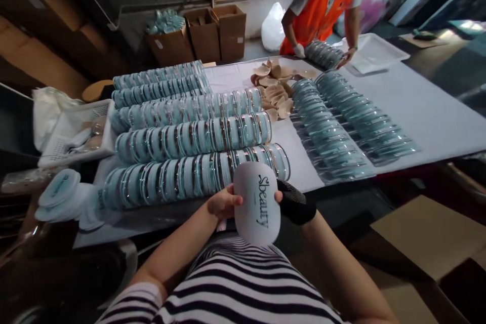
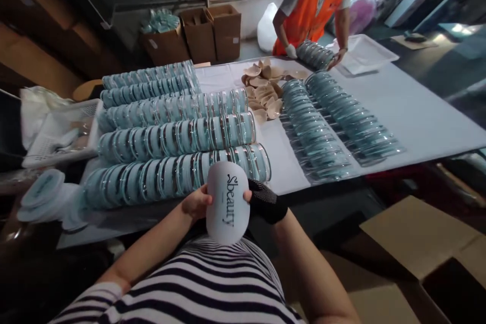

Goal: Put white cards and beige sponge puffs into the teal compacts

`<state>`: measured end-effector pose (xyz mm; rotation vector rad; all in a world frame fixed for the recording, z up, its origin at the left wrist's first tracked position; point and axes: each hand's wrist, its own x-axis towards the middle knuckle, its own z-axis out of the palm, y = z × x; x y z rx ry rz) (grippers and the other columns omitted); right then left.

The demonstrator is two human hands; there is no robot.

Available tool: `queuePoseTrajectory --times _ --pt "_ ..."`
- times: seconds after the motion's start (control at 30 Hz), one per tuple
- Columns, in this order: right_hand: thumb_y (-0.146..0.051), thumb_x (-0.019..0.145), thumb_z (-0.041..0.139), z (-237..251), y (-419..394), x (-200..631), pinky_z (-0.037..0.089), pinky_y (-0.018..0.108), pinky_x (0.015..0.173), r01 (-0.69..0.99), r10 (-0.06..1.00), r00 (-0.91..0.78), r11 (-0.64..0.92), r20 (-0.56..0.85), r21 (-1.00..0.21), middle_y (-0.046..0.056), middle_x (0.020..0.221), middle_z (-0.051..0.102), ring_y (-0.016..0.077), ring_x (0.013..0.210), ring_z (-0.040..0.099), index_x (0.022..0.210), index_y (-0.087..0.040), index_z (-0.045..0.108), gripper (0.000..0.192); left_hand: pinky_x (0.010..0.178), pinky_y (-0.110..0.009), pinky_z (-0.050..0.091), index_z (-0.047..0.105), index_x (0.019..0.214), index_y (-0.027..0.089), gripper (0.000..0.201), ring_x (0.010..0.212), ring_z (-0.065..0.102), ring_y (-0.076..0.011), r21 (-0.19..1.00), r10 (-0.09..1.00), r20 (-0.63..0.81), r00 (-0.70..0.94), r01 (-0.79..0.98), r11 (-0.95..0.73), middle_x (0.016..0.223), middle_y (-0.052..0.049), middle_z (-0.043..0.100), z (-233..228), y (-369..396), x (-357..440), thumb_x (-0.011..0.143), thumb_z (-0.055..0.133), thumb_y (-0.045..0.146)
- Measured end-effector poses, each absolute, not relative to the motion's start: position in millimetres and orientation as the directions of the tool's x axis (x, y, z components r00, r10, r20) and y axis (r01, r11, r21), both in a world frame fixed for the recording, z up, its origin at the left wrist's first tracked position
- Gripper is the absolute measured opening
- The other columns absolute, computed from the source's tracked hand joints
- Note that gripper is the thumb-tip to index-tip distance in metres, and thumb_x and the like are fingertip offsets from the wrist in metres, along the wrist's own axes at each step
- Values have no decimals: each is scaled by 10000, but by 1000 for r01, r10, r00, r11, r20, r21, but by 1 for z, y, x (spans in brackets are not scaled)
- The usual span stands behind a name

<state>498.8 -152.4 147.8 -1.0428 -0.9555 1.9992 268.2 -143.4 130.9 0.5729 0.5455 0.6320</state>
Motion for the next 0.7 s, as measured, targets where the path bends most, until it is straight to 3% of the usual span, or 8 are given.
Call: queuePoseTrajectory --times 0.13,0.27,0.4,0.47,0.53,0.6,0.67,0.7 --pt "-589 661 810 155 -154 498 578 393 808 -104 850 -325 -468 -415 -877 123 935 746 230 832 702 1040 -121 707 611 972 -504 531 762 1050 103 551 1035 700 -388 729 711 -372 597 -286 621 1040 -193 754 136 -138 262 580 936 332" --pt "-650 628 795 158 -157 491 577 386 785 -200 834 -430 -463 -347 -864 117 932 737 243 847 694 1082 -124 704 701 926 -557 546 709 1202 145 801 1097 665 -431 599 590 -312 745 -327 730 1180 -210 711 138 -139 263 481 969 375" --pt "-593 758 688 134 -151 485 575 321 670 -190 904 22 -416 -428 -889 61 867 712 174 710 656 1314 -152 592 716 972 -514 531 767 961 109 586 990 714 -367 695 796 -442 412 -404 595 966 -177 769 118 -124 272 463 972 339" --pt "-592 815 616 121 -155 483 593 348 732 -133 904 177 -368 -388 -920 73 1022 708 186 816 677 1439 -195 484 751 1001 -501 513 766 929 95 548 980 718 -345 743 853 -456 255 -418 522 934 -167 772 109 -116 276 474 965 328" --pt "-594 847 568 114 -165 478 572 413 906 24 935 228 -286 -273 -958 102 1272 645 238 1082 655 1477 -225 448 740 1002 -488 511 766 937 95 546 972 719 -329 766 878 -436 197 -432 477 952 -158 773 106 -111 278 486 956 337" --pt "-559 876 535 115 -178 468 471 460 1077 280 956 278 -178 -97 -943 115 1452 530 280 1320 521 1465 -218 472 683 993 -462 516 768 928 101 509 959 720 -309 798 902 -400 160 -422 429 968 -147 773 105 -109 279 506 944 325" --pt "-504 902 504 120 -187 451 400 485 1141 497 951 302 -100 64 -862 126 1500 483 298 1396 444 1436 -197 507 616 984 -433 521 768 925 106 460 950 718 -289 839 925 -363 114 -392 377 978 -136 773 103 -109 282 538 926 297" --pt "-481 911 487 122 -189 442 409 482 1131 553 949 296 -77 110 -829 135 1480 504 299 1377 468 1414 -190 529 582 973 -421 526 767 922 110 434 941 717 -281 855 932 -349 94 -374 358 968 -126 774 101 -110 284 553 918 281"
